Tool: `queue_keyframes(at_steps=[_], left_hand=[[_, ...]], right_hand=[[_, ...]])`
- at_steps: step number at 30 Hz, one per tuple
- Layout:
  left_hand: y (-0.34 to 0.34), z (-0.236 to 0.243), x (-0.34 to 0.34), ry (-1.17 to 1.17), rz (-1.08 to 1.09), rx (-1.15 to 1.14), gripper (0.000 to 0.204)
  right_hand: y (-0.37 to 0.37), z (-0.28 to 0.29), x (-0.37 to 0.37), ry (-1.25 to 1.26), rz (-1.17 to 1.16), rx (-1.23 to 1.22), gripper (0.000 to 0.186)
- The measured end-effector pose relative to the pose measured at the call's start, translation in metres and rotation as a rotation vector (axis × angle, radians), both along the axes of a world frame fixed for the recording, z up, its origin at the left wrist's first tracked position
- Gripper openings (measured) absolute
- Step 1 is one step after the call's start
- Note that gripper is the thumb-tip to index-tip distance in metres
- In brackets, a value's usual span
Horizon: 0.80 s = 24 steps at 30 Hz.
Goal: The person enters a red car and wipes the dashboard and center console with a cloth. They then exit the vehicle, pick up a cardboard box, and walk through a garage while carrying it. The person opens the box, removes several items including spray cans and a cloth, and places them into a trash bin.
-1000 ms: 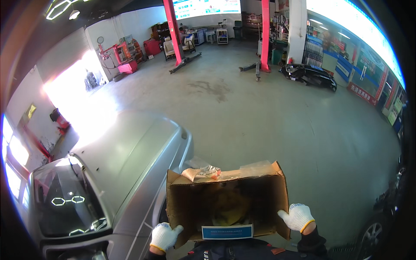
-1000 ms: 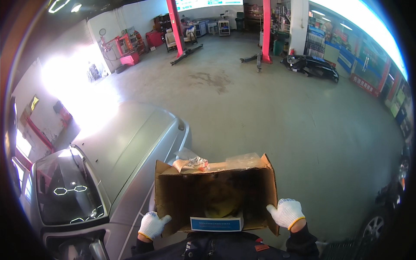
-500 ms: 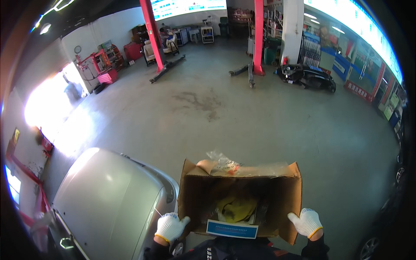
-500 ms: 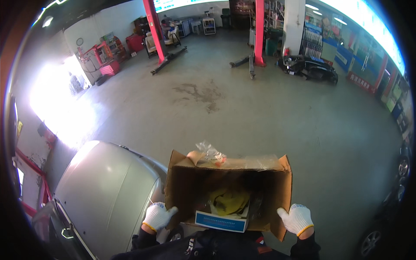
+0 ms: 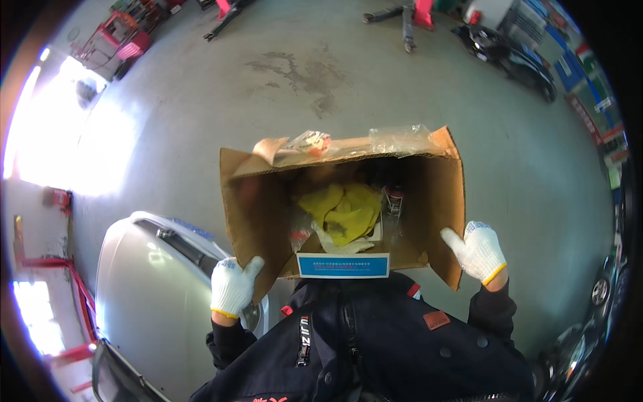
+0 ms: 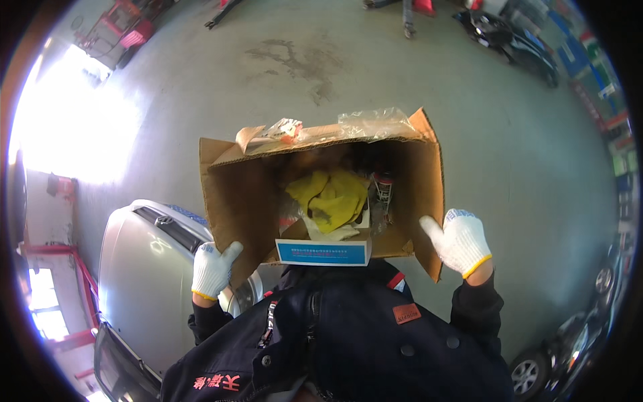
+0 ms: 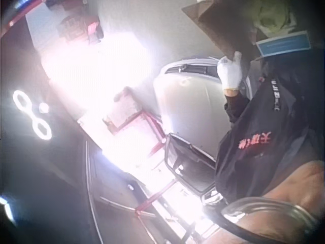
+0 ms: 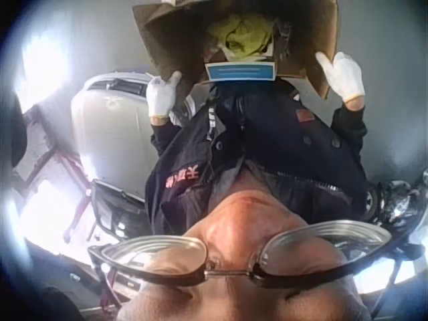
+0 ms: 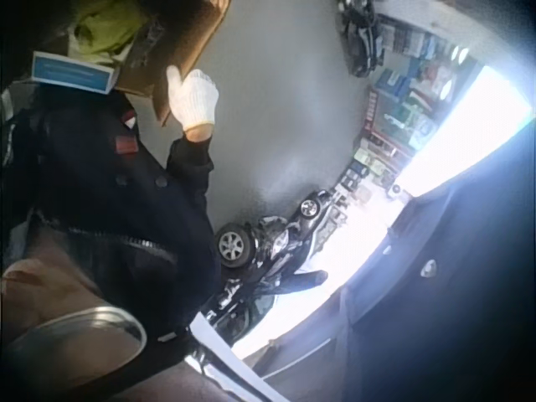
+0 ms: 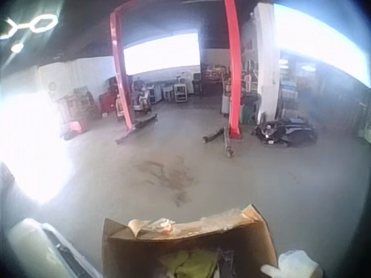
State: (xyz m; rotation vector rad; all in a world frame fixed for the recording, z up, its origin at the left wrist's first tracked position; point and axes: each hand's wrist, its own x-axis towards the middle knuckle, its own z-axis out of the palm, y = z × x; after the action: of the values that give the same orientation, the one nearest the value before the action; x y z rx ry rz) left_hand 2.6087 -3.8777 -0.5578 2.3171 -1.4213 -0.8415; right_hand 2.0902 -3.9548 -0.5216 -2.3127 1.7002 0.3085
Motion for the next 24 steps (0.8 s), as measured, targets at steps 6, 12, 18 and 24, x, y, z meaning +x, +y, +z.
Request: queue_keyframes(at_steps=[6,12,18,24], left_hand=[[-0.061,-0.04,0.026,0.135,0.013,0.0,0.041],[-0.034,-0.033,0.031,-0.255,-0.476,-0.127,0.034],[-0.083,-0.032,-0.004,-0.134,-0.164,0.025,0.041],[-0.067,-0.015,-0.024,-0.331,-0.456,-0.114,0.028]], right_hand=[[-0.075,-0.009,0.055,0.11,0.091,-0.125,0.022],[-0.046,-0.008,0.035,0.077,0.084,-0.181,0.059],[-0.08,-0.012,0.004,0.034,-0.053,-0.047,0.045],[-0.067,0.004,-0.02,0.067,0.179,-0.152,0.016]])
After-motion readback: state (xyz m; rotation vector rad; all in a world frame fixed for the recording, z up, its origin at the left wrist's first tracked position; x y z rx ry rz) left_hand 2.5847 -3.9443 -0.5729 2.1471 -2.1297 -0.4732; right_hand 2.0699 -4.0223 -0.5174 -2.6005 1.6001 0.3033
